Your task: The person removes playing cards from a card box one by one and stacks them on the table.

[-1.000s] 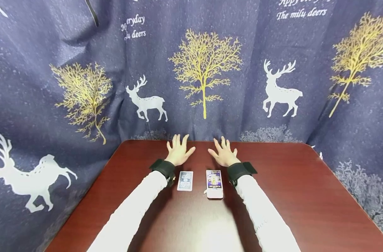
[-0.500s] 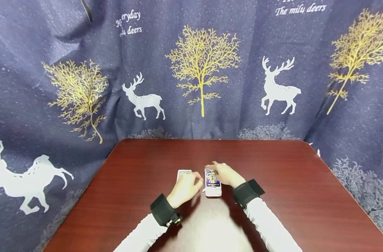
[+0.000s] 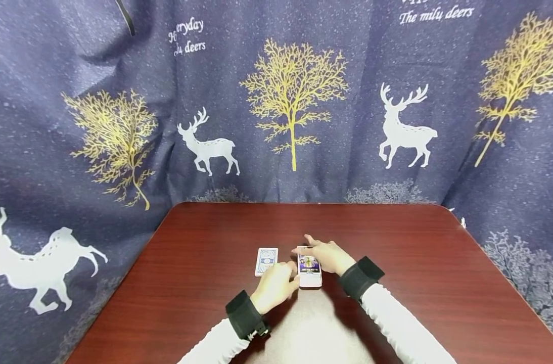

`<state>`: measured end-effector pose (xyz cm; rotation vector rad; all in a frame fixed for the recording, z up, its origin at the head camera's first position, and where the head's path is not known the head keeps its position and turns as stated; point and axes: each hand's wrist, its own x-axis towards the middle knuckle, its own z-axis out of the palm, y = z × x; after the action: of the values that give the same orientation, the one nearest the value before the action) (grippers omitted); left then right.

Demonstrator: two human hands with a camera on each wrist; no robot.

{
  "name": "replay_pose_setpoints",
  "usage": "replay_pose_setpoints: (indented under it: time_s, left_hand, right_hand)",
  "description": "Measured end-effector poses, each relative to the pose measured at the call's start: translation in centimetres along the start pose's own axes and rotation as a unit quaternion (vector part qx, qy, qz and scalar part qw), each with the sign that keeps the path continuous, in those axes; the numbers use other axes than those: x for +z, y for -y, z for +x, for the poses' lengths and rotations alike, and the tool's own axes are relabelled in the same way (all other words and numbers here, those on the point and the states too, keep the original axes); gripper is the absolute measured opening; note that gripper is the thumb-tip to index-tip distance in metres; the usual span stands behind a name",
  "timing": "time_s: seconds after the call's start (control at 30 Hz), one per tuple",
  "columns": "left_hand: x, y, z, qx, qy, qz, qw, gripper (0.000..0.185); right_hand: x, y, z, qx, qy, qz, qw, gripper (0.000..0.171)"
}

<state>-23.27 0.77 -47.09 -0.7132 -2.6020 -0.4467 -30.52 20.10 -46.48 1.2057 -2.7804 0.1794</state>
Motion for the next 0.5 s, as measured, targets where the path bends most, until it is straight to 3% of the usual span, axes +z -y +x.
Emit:
replay_pose_setpoints:
  time_s: [0.23, 0.4, 0.5]
  left_hand:
    - [0.4, -0.7, 0.6, -0.035, 0.034, 0.029, 0.9984, 0.015]
    - [0.8, -0.4, 0.5, -0.05, 0.043, 0.031, 0.9973, 0.016]
    - [0.8, -0.1, 0.2, -0.058, 0.041, 0.013, 0.9974, 0.018]
  right_hand:
    - [-0.6, 0.4, 0.3, 0.022, 0.004, -0.02, 1.0, 0.062]
    - [-1.0, 0.5, -0.3, 0.07, 0.043, 0.009, 0.997, 0.061]
    - [-1.4, 0.5, -0.9, 0.076, 0.06, 0.014, 0.995, 0.061]
